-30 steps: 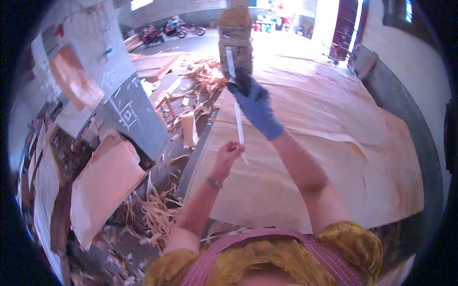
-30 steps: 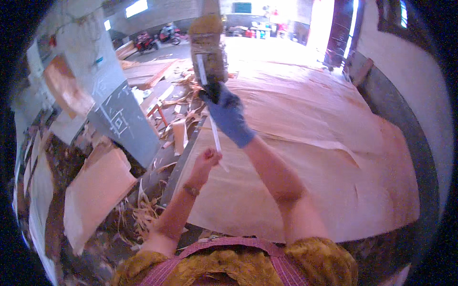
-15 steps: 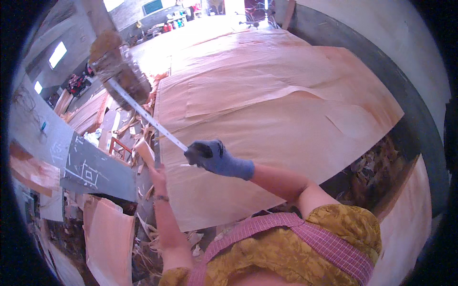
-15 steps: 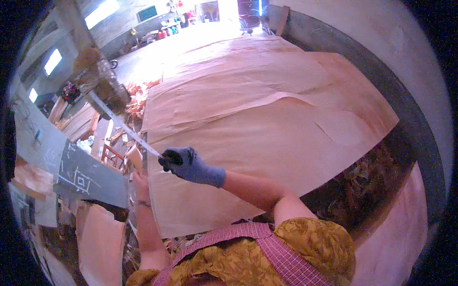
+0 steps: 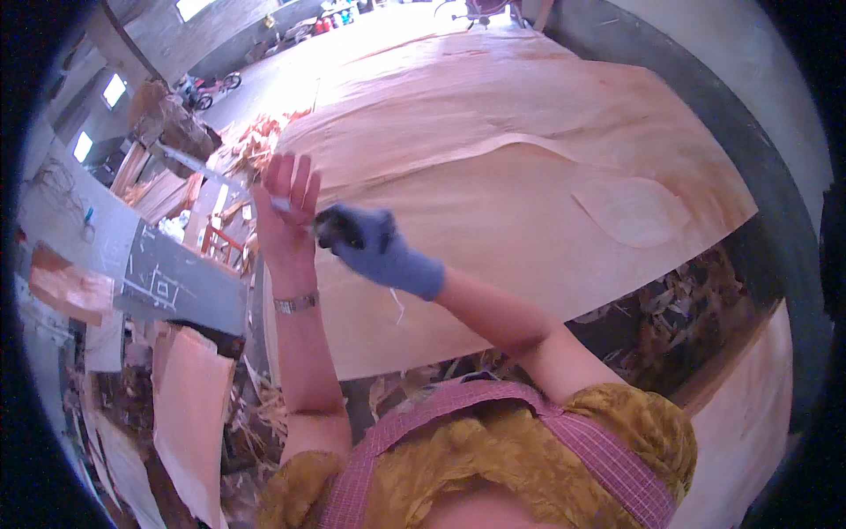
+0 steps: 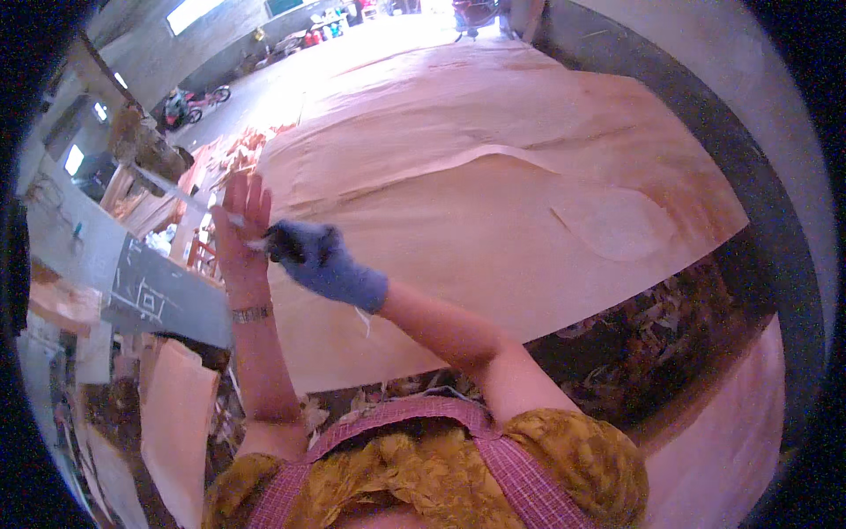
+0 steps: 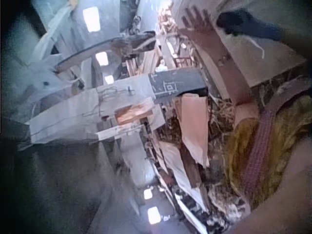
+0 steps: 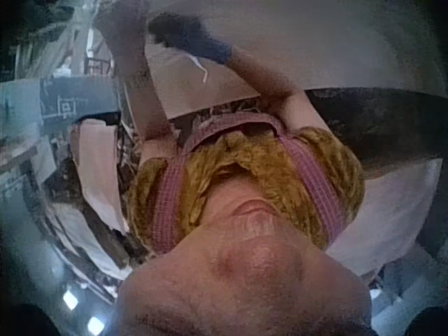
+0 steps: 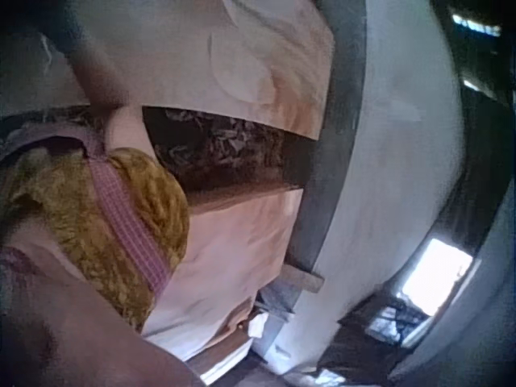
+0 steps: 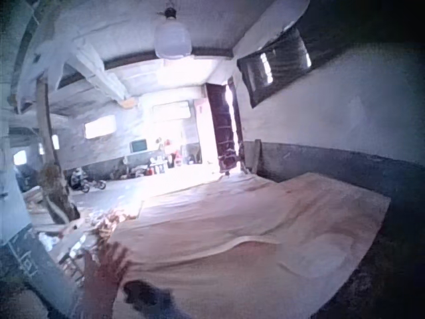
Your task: The person sorts, measures, and trims thin sheets of wood veneer by hand and using a small blade, moving them between stacks on large worktables.
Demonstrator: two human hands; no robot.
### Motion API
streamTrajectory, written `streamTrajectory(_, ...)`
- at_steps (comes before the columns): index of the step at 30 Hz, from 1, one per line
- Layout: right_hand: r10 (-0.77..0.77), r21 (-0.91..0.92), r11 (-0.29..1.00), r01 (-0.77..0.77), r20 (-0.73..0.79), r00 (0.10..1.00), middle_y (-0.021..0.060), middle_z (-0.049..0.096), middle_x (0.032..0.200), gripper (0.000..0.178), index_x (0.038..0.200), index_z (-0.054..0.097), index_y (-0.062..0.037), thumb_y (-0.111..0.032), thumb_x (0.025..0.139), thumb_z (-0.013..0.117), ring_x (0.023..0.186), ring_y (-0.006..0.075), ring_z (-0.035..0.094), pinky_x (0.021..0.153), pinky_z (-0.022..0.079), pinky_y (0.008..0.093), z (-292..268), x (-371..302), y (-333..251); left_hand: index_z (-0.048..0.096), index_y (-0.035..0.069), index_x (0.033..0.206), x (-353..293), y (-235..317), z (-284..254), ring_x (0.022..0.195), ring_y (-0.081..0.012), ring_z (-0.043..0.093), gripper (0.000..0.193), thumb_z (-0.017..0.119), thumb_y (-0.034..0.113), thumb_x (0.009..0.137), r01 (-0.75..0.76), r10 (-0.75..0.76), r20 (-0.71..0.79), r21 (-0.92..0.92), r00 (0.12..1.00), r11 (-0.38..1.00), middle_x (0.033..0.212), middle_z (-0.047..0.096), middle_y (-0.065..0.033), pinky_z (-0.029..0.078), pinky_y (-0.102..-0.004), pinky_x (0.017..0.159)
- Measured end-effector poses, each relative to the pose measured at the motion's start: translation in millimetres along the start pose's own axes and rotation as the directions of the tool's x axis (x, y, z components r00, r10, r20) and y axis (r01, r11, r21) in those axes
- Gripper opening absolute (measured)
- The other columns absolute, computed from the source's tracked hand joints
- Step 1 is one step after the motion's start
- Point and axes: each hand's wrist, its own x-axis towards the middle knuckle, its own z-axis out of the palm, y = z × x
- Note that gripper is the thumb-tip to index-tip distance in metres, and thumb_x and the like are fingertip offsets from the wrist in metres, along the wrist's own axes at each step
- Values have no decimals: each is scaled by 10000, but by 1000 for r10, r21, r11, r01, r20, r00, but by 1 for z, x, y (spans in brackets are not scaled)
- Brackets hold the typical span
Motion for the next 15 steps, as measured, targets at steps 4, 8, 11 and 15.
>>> streamTrajectory(4, 615, 458, 679, -574, 74, 785, 16, 630, 725, 392, 1242, 552, -73, -105, 872, 678, 603, 92, 614, 472, 448, 203, -91, -62, -34, 450, 102, 1323, -43, -42, 13, 1135, -281, 590, 486, 375, 460, 1004, 443, -499, 130, 308, 857, 842, 1280, 578, -158, 489, -402, 942)
streamTrajectory(8, 650, 442, 697, -564, -60, 757, 55, 641, 790, 581, 1364, 438, -73, -73, 845, 701, 593, 94, 609, 438, 434, 211, -195, -125, -42, 653, 96, 985, -89, -123, 80, 817, -106, 609, 375, 539, 453, 952, 568, -852, 179, 676, 492, 469, 865, 625, 7, 515, -280, 763)
streamTrajectory(11, 705, 383, 689, -615, -159, 691, 58, 645, 797, 567, 1356, 450, -56, -79, 848, 701, 585, 96, 605, 441, 428, 211, -246, -150, -50, 634, 94, 937, -92, -190, 119, 740, -65, 572, 274, 618, 368, 927, 375, -896, 336, 822, 291, 430, 812, 606, 39, 485, -232, 704)
streamTrajectory(15, 846, 401, 532, -745, -267, 461, 52, 661, 788, 396, 1247, 559, -32, -162, 890, 672, 551, 91, 577, 456, 426, 221, -335, -191, -39, 624, 70, 842, -95, -294, 181, 696, -54, 533, 230, 678, 289, 886, 260, -876, 376, 852, 302, 455, 749, 577, 54, 438, -226, 622)
